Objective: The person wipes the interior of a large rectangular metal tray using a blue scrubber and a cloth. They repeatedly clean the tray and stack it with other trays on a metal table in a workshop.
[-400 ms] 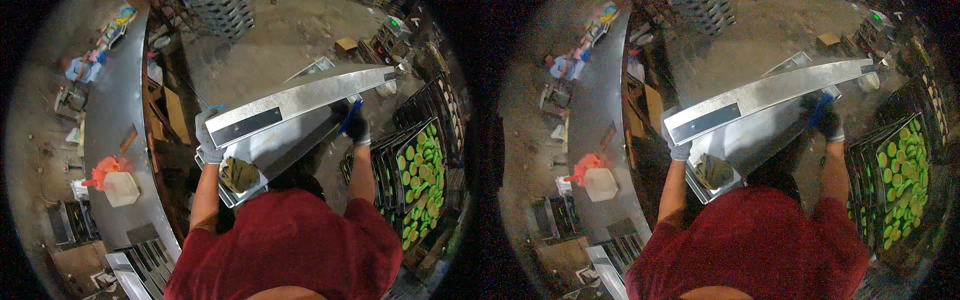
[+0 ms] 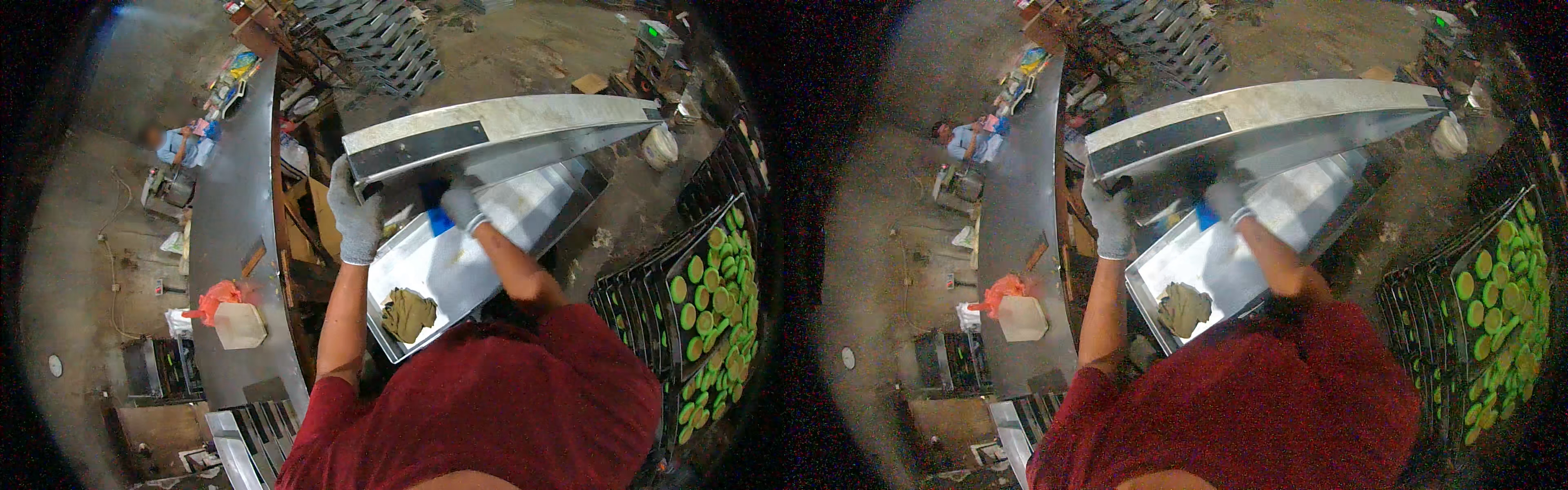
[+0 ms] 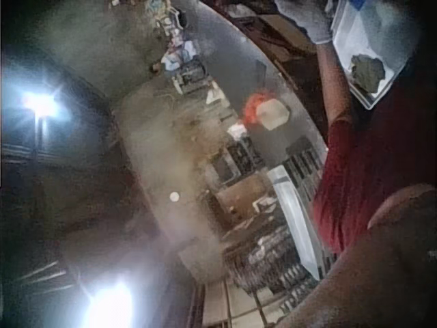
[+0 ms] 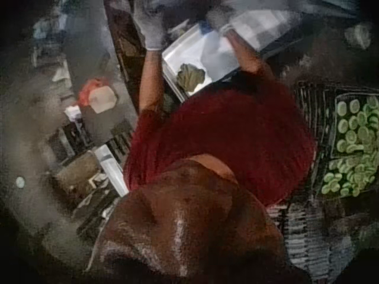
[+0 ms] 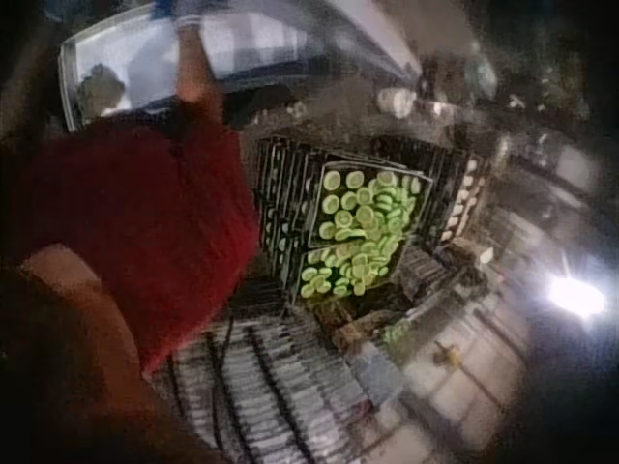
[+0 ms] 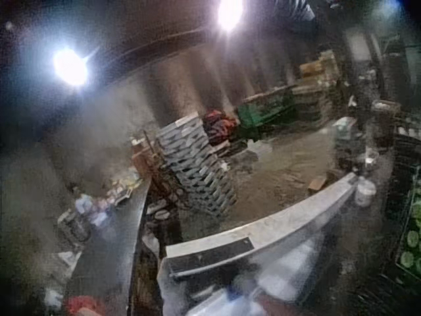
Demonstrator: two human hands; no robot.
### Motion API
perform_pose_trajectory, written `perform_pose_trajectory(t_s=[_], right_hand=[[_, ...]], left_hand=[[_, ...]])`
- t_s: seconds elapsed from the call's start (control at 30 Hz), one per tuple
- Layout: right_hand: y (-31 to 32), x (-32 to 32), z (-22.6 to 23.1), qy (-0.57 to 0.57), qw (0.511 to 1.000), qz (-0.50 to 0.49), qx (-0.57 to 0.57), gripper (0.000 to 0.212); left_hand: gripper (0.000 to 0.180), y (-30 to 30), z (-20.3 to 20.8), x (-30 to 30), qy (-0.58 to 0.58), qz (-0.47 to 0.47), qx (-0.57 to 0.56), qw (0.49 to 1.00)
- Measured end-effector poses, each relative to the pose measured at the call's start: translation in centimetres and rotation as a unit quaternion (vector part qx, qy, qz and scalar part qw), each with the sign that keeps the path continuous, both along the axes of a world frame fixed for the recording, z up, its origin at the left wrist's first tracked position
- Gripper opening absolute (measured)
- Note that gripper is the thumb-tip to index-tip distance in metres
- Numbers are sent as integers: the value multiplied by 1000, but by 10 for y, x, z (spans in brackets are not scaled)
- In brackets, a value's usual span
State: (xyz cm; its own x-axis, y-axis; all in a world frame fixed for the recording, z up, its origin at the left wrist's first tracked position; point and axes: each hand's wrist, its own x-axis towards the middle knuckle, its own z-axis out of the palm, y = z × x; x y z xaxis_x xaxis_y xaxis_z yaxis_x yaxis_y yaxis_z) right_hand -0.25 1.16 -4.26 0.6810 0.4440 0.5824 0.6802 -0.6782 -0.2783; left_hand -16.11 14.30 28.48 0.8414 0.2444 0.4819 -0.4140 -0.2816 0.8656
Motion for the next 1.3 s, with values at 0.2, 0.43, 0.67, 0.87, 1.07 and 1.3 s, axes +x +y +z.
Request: perform_pose_trajectory(t_s=[0.2,0.43,0.67,0.87,1.07,1.3], right_hand=[[104,-20,24,-55,977,15,205,28],[38,-99,109,581,619,432,303,21],[-127,-75,17,626,286,232,687,46],[-102,-78,53,588,457,273,609,47],[-10,-168,111,713,494,251,429,44],[141,-372,207,645,569,478,176,23]], left_hand=[[62,-46,-10,22,-66,28,7,997],[50,27,0,4,36,133,82,987],[49,47,71,-32,39,143,37,988],[67,58,17,-174,88,314,186,927],[79,62,-103,-408,21,455,-120,882],[58,-10,-89,-711,-107,732,-171,650]])
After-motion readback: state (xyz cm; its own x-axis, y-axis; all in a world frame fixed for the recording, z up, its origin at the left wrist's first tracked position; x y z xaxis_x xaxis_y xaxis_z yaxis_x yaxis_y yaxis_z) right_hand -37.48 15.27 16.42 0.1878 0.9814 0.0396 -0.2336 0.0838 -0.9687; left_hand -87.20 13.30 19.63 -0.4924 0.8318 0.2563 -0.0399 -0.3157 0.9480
